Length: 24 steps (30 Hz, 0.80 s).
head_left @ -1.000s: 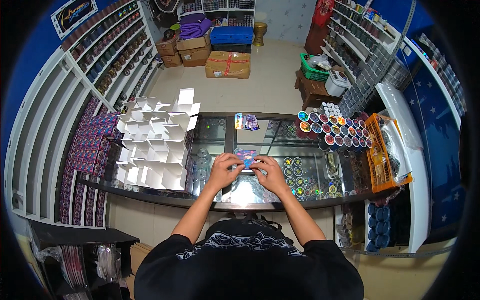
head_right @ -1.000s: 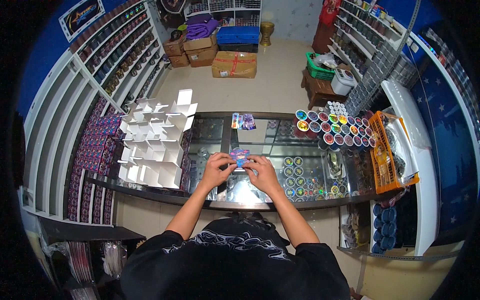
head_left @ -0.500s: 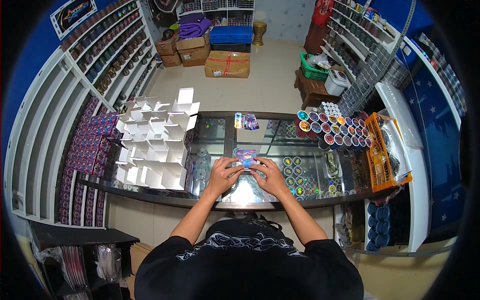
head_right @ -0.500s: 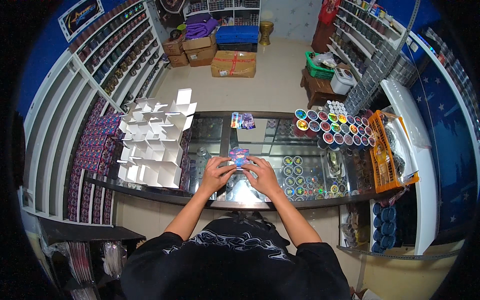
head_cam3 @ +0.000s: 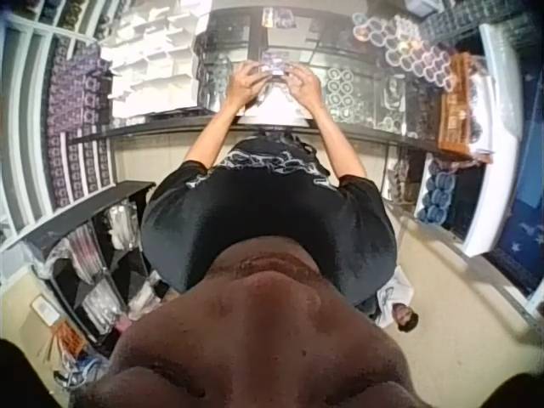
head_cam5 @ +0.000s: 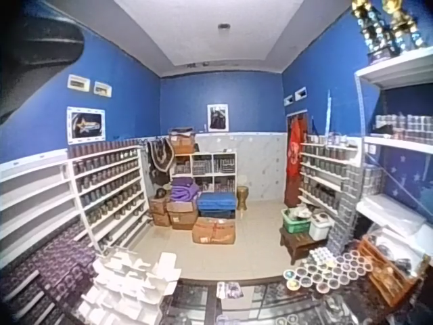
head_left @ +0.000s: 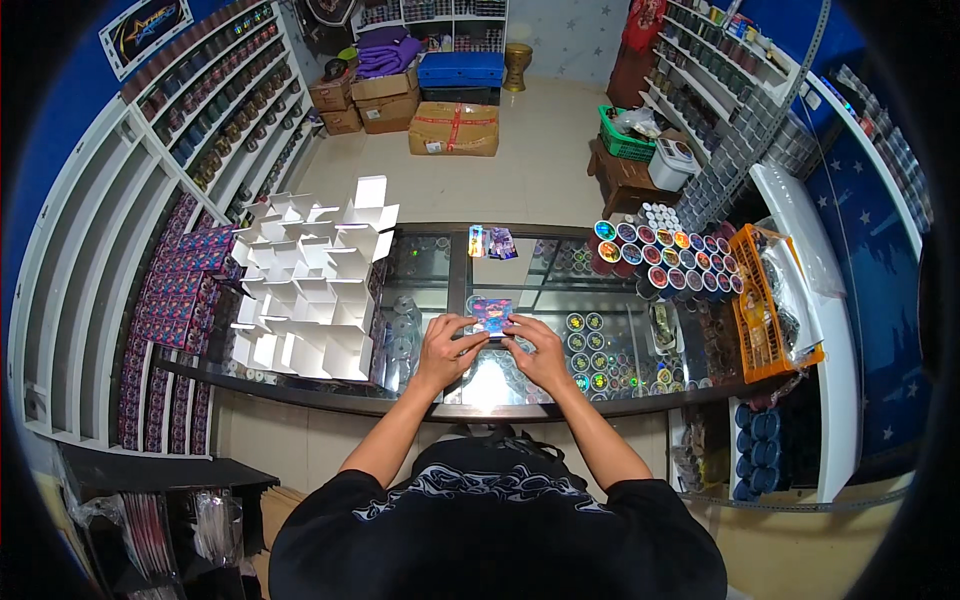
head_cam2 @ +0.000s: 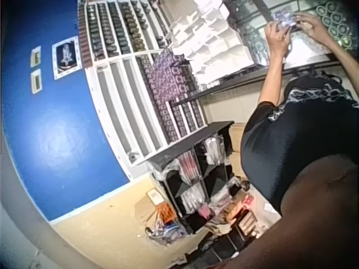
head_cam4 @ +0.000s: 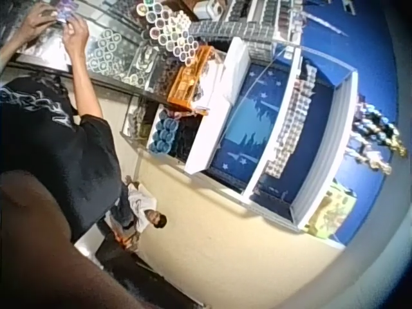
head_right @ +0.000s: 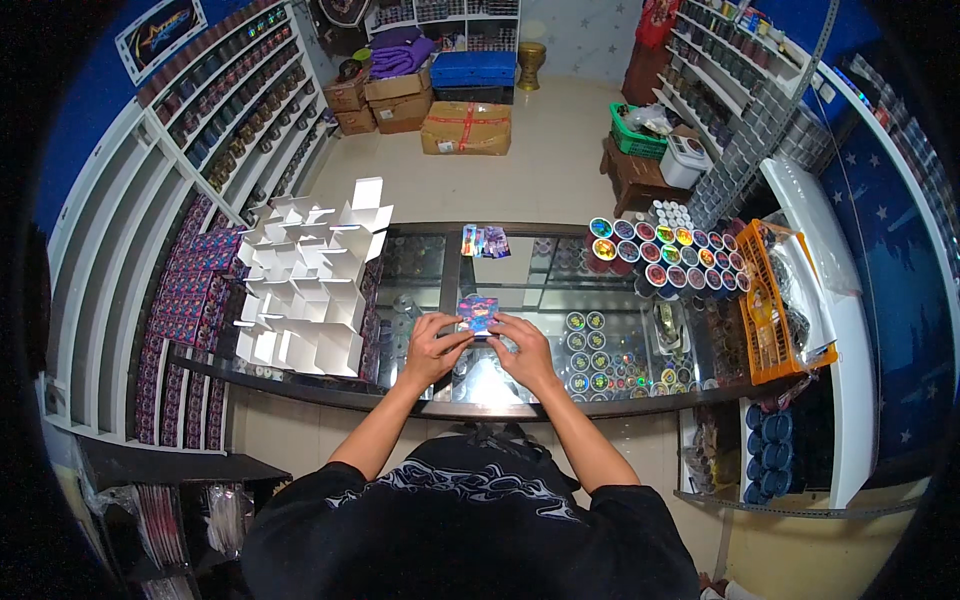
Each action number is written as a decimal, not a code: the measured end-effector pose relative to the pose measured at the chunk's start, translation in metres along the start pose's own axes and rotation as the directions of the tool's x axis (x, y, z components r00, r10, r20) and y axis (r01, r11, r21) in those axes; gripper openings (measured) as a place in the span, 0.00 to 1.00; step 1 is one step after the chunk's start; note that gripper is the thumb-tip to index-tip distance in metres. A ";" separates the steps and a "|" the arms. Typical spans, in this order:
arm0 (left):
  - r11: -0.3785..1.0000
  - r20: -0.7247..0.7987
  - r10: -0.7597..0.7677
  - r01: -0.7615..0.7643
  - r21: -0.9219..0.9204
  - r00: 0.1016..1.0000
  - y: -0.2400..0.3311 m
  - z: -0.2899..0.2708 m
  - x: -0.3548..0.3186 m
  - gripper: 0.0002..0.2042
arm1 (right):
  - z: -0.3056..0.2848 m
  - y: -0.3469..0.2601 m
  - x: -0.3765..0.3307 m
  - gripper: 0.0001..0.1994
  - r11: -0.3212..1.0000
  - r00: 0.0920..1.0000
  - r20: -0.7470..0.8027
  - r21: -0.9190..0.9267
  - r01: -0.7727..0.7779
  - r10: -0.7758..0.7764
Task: Assembling and folding small cardboard boxes for toys and placing items inside them.
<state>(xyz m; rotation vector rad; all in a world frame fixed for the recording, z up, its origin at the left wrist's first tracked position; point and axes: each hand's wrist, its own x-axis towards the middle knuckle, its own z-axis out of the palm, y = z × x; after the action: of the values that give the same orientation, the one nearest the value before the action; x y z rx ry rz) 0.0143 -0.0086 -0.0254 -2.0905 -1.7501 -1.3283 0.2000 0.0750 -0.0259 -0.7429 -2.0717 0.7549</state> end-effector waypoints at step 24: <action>0.997 -0.081 0.051 -0.045 0.069 0.995 0.002 0.010 -0.006 0.11 | 0.002 -0.010 0.005 0.07 0.972 0.990 0.018 -0.187 0.143 -0.142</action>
<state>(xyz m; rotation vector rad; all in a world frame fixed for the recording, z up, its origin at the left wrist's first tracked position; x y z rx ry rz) 0.0215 -0.0084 -0.0347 -1.9993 -1.6767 -1.3055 0.1939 0.0716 -0.0175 -0.6860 -2.1953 0.4862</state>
